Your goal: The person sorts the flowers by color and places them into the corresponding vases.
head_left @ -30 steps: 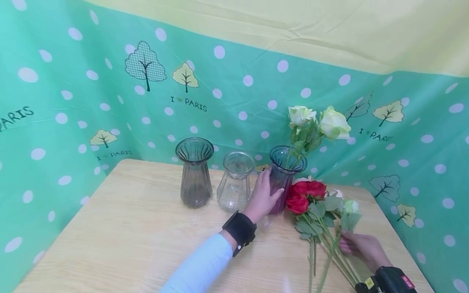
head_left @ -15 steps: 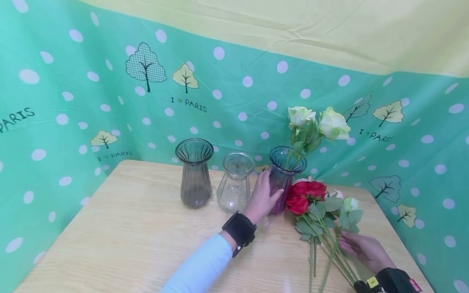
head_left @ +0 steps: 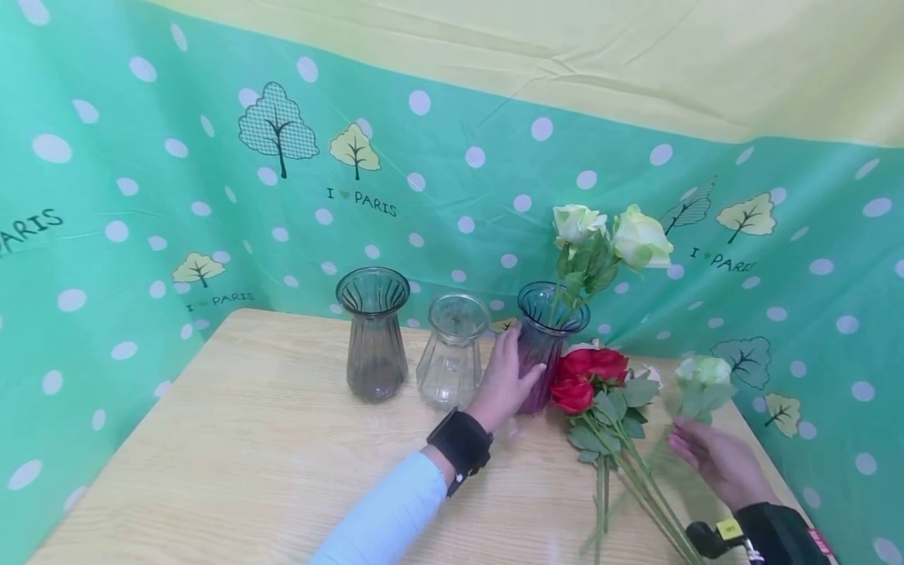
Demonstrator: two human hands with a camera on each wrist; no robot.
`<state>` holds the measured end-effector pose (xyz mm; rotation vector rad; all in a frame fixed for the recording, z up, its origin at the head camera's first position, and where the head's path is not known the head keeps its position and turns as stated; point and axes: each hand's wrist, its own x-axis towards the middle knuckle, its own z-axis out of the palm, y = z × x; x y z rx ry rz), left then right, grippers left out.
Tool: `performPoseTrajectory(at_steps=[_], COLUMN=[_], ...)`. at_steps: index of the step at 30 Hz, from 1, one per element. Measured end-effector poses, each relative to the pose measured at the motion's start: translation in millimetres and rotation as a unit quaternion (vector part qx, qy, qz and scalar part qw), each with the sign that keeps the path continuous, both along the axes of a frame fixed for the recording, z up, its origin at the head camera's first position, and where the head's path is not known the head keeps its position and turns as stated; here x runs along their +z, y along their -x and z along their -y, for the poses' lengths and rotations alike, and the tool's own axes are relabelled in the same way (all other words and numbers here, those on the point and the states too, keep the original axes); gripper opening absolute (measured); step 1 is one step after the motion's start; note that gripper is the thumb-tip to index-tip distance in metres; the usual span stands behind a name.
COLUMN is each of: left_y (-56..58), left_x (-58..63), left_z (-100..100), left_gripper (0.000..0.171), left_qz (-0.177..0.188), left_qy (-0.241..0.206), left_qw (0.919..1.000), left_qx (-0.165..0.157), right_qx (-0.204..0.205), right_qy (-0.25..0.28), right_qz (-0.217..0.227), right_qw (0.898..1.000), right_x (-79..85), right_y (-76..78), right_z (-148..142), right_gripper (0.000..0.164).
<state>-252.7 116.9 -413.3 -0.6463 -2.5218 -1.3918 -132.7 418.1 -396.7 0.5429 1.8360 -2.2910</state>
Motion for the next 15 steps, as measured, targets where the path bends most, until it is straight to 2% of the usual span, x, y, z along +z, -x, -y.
performPoseTrajectory(at_steps=[3, 6, 11, 15], left_y=[0.5, 0.9, 1.5, 2.2], left_x=[-0.3, 0.3, 0.4, -0.7], left_z=[0, -1, -2, -2], left_gripper=[0.070, 0.070, 0.070, 0.071], left_qz=[-0.002, -0.006, -0.005, -0.002], left_qy=[0.001, 0.003, 0.007, 0.006], left_qw=[1.0000, 1.0000, 1.0000, 1.0000], left_qx=[0.001, 0.003, 0.004, 0.002], right_qx=[-0.011, -0.036, -0.072, -0.093], right_qy=[0.054, 0.121, 0.223, 0.283], right_qz=[-0.032, -0.062, -0.115, -0.140], right_qw=[0.998, 0.990, 0.965, 0.944], right_x=[13.1, 24.5, 38.2, 46.5], right_y=[3.2, 5.1, 8.1, 11.5], right_z=[3, 6, 10, 12], right_gripper=[0.021, 0.020, 0.019, 0.017])
